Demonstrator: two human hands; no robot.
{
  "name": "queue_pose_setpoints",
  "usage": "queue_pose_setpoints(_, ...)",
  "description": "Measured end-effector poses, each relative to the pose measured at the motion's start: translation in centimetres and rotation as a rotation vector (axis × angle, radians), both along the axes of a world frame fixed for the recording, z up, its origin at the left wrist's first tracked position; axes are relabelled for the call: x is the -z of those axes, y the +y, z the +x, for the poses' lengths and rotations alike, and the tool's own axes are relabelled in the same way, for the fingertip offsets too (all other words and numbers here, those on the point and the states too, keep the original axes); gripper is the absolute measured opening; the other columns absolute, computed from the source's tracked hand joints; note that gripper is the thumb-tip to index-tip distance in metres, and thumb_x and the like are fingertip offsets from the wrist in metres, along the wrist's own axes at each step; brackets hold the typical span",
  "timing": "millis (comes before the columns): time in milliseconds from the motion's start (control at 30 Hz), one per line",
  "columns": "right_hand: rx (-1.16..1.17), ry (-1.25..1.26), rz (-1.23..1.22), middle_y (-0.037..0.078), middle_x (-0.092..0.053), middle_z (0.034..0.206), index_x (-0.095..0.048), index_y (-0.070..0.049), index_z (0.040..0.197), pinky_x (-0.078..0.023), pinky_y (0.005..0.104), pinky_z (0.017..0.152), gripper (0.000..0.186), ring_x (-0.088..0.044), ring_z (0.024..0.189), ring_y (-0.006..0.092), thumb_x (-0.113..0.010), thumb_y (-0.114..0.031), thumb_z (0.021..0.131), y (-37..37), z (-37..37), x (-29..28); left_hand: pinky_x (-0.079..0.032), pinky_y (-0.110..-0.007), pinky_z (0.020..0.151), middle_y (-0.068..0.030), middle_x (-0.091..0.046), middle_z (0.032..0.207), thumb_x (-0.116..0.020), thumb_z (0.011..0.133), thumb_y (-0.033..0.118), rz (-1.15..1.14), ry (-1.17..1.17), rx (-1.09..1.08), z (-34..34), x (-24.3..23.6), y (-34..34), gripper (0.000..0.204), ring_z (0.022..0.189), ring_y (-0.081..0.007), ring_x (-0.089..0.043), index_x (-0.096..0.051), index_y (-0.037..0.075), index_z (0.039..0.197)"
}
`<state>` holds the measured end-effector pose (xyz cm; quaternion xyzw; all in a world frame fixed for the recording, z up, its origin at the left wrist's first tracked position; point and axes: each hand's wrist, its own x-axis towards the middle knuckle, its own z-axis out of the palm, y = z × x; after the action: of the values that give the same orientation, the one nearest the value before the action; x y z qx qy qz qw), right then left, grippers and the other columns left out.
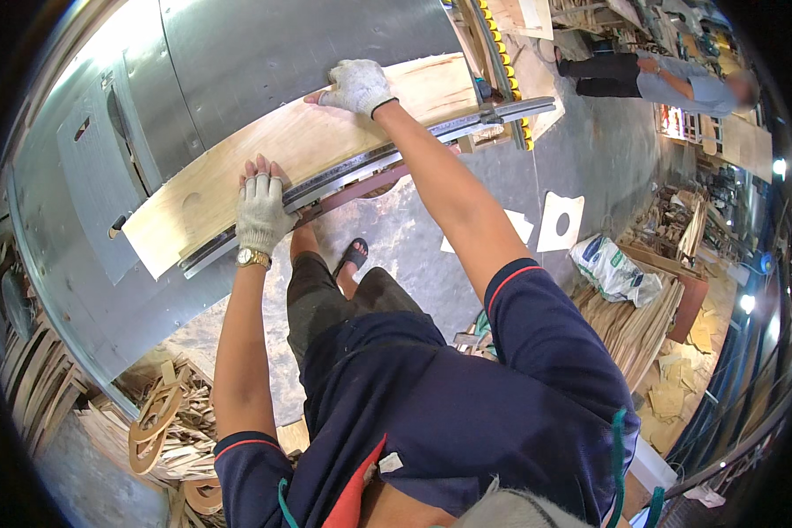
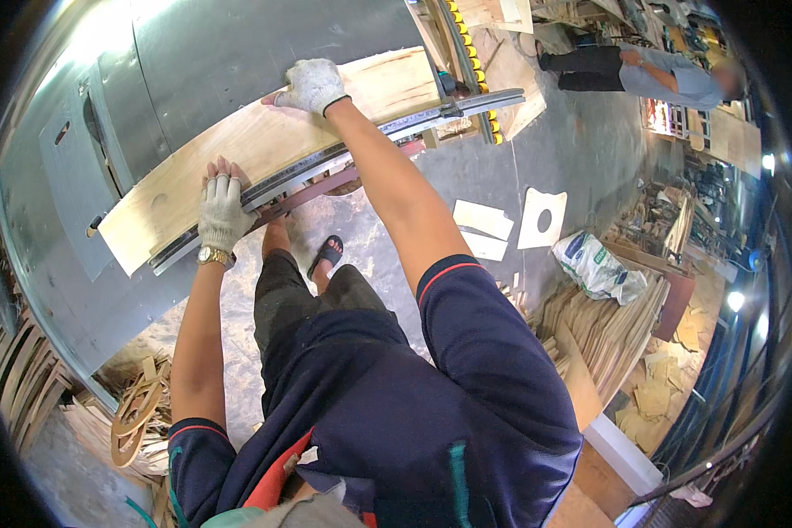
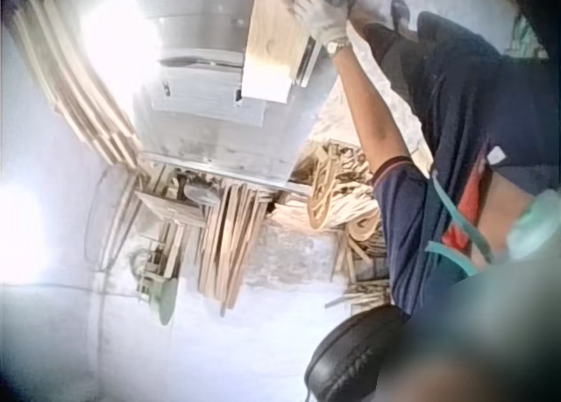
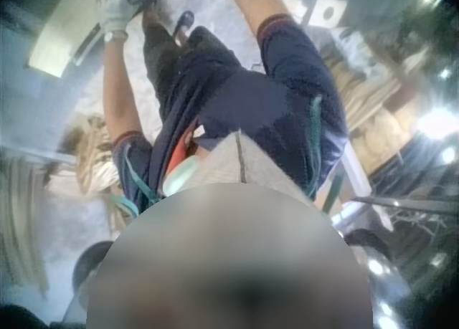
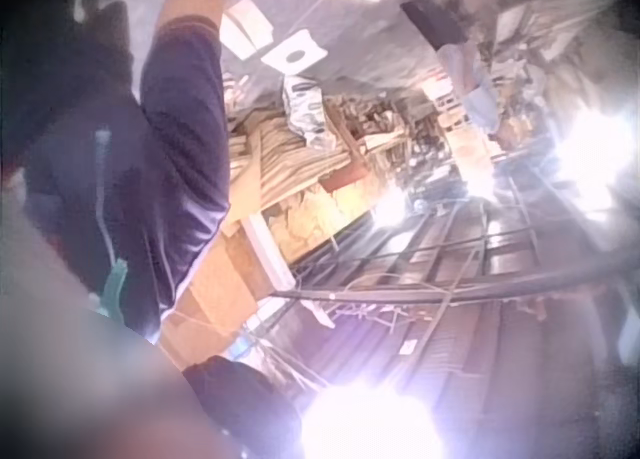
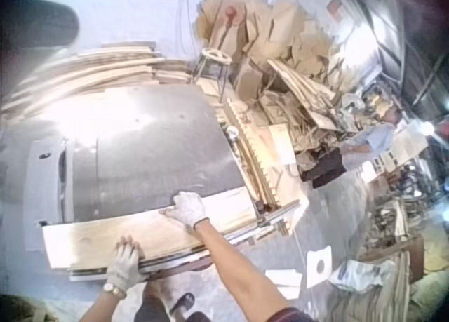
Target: The person uses a table saw to cut multiple wooden planks into smaller pieces. They guide each plank through the saw blade, then remove the cut pieces and place them aside. The person also adjusts the saw's fence and measures the setup with a tape measure during the process.
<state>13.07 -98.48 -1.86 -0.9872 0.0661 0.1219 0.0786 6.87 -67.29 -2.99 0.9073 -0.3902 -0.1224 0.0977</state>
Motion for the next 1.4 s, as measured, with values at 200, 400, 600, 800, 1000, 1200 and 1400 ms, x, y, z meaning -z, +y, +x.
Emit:
queue_pose_setpoints(200, 0.055, 0.127, 0.042, 0.016, -0.077, 0.098, -0.081, -0.011, 0.093, -0.056, 0.0457, 0.090, 0.079, -0.073, 0.098, 0.0346, -0.057, -0.086, 0.078, 0.1, 1.0, -0.5, -0.028, -0.052, 0.124, -0.0256, -0.037, 0.161, -0.091, 0.061, 0.051, 0.000, 0.019, -0.020, -0.1, -0.3, 0.0, 0.115, 0.150, -0.0439, -0.034, -0.043, -0.003, 0.151)
queue_pose_setpoints(400, 0.053, 0.133, 0.061, 0.015, -0.077, 0.097, -0.080, -0.012, 0.089, -0.056, 0.0453, 0.089, 0.079, -0.073, 0.097, 0.0349, -0.057, -0.087, 0.078, -0.1, 1.0, -0.5, -0.031, -0.051, 0.123, -0.0241, -0.042, 0.158, -0.092, 0.060, 0.047, -0.045, 0.015, -0.028, 0.1, -0.3, -0.1, 0.111, 0.147, -0.0428, -0.039, -0.047, -0.003, 0.148)
queue_pose_setpoints(600, 0.041, 0.147, 0.061, 0.014, -0.076, 0.096, -0.078, -0.011, 0.085, -0.056, 0.0448, 0.089, 0.078, -0.072, 0.097, 0.0347, -0.057, -0.086, 0.078, -0.2, 0.7, -0.7, -0.029, -0.050, 0.124, -0.0247, -0.040, 0.159, -0.091, 0.061, 0.051, -0.023, -0.060, 0.001, -0.1, -0.4, 0.0, 0.112, 0.148, -0.0425, -0.038, -0.046, -0.003, 0.148)
queue_pose_setpoints(800, 0.030, -0.122, 0.030, 0.017, -0.073, 0.103, -0.075, -0.006, 0.095, -0.054, 0.0478, 0.088, 0.076, -0.070, 0.101, 0.0369, -0.058, -0.080, 0.083, -0.4, -1.2, 1.2, -0.029, -0.050, 0.124, -0.0258, -0.044, 0.155, -0.090, 0.063, 0.048, -0.071, 0.000, 0.007, 0.2, -0.7, -0.3, 0.105, 0.146, -0.0411, -0.041, -0.049, -0.002, 0.145)
queue_pose_setpoints(1000, -0.047, -0.220, 0.044, 0.019, -0.071, 0.106, -0.073, -0.004, 0.107, -0.053, 0.0486, 0.090, 0.063, -0.068, 0.102, 0.0374, -0.062, -0.064, 0.091, -1.3, -1.1, 2.5, -0.040, -0.048, 0.116, -0.0284, -0.060, 0.132, -0.087, 0.066, 0.044, -0.241, -0.135, 0.060, 1.0, 0.4, 0.0, 0.086, 0.130, -0.0415, -0.055, -0.055, -0.006, 0.127)
queue_pose_setpoints(1200, -0.040, -0.180, 0.063, 0.017, -0.071, 0.106, -0.072, -0.008, 0.108, -0.053, 0.0474, 0.084, 0.057, -0.068, 0.099, 0.0390, -0.067, -0.061, 0.089, -1.0, 0.8, 1.0, -0.032, -0.049, 0.123, -0.0278, -0.048, 0.151, -0.085, 0.063, 0.036, -0.057, -0.082, -0.002, 2.0, 0.1, -0.1, 0.096, 0.143, -0.0431, -0.044, -0.048, -0.004, 0.142)
queue_pose_setpoints(1400, 0.062, -0.158, 0.157, 0.019, -0.071, 0.094, -0.066, -0.005, 0.091, -0.052, 0.0475, 0.079, 0.060, -0.068, 0.091, 0.0408, -0.070, -0.064, 0.085, -1.4, 3.5, 0.6, -0.029, -0.048, 0.125, -0.0264, -0.039, 0.160, -0.081, 0.069, 0.036, 0.029, 0.045, -0.015, 4.9, -0.6, -1.4, 0.093, 0.149, -0.0418, -0.037, -0.047, -0.001, 0.146)
